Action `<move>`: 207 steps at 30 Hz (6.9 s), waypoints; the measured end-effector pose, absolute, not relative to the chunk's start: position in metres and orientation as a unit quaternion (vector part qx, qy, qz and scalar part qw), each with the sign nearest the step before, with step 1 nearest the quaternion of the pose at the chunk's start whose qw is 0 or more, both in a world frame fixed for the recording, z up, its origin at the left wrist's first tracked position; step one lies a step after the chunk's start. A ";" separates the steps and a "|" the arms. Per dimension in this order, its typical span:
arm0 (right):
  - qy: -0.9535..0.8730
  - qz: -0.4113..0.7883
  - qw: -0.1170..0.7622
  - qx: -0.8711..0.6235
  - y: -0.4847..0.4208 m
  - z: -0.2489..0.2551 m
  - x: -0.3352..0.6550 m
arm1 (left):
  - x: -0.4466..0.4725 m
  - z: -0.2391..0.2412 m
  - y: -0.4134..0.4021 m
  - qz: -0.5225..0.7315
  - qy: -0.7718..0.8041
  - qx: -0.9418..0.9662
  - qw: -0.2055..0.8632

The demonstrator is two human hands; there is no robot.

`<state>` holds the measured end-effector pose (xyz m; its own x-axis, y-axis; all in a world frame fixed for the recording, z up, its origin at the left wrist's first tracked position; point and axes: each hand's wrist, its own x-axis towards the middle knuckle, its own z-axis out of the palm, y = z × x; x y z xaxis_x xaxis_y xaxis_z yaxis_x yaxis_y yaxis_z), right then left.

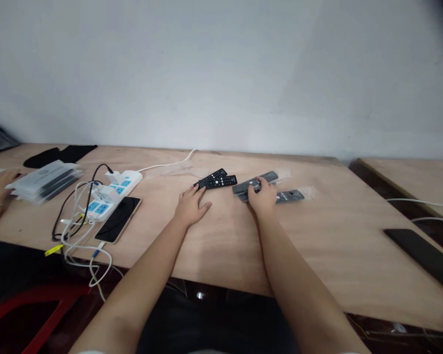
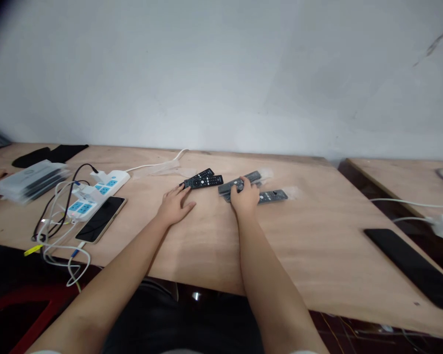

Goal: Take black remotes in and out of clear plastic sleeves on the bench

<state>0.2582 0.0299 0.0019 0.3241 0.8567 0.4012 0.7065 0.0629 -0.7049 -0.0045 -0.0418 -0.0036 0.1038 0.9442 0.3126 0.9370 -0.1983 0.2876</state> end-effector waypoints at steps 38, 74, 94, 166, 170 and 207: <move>-0.810 0.008 0.220 -0.543 0.005 0.006 0.205 | -0.003 -0.001 -0.045 0.245 0.607 0.756 0.014; -0.879 0.110 0.300 -0.354 0.011 -0.010 0.197 | -0.005 -0.007 -0.043 0.281 0.527 0.802 0.033; -0.770 0.340 0.384 -0.379 0.005 -0.001 0.200 | -0.021 -0.019 -0.024 0.567 0.552 0.546 0.276; -0.639 0.454 0.443 -0.435 0.016 -0.008 0.204 | -0.010 -0.005 -0.035 0.270 0.695 0.665 0.044; -0.649 0.445 0.435 -0.438 0.014 -0.005 0.205 | -0.012 -0.007 -0.031 0.256 0.719 0.646 0.017; -0.688 0.402 0.419 -0.435 0.016 -0.010 0.206 | -0.016 -0.003 -0.035 0.249 0.694 0.675 0.026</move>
